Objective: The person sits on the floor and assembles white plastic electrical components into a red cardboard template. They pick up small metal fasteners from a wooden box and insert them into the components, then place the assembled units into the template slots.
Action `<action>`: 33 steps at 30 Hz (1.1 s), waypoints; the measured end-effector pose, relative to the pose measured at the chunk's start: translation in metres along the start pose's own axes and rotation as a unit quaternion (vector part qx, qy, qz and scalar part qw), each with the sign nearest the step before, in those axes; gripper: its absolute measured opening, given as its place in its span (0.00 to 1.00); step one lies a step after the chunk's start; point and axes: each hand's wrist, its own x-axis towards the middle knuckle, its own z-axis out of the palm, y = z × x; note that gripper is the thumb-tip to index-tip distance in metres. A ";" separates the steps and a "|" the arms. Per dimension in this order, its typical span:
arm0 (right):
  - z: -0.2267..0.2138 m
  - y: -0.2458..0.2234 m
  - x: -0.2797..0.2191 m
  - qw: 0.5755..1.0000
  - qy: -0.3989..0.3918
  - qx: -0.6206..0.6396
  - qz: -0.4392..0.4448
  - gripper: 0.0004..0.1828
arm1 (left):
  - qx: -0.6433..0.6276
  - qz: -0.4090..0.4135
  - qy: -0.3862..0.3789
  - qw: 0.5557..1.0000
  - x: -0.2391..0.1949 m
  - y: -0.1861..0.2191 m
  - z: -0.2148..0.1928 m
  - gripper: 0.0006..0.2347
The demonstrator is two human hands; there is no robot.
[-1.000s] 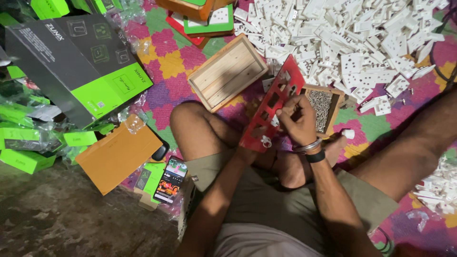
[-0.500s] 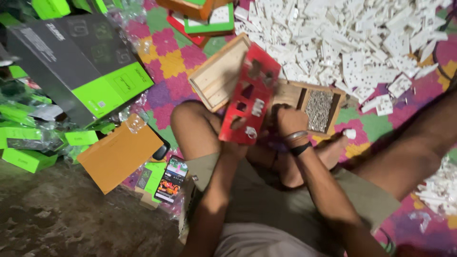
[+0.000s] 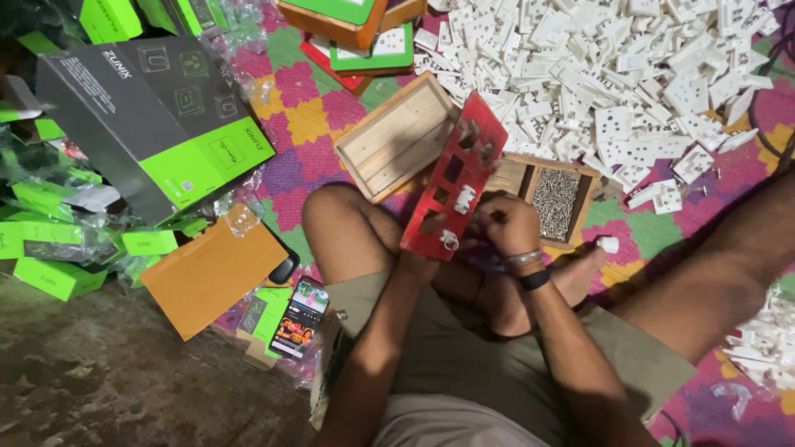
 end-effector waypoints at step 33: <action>-0.009 -0.075 -0.016 0.973 0.143 0.036 -0.177 0.07 | -0.025 0.022 -0.014 0.999 -0.001 -0.021 -0.013 0.18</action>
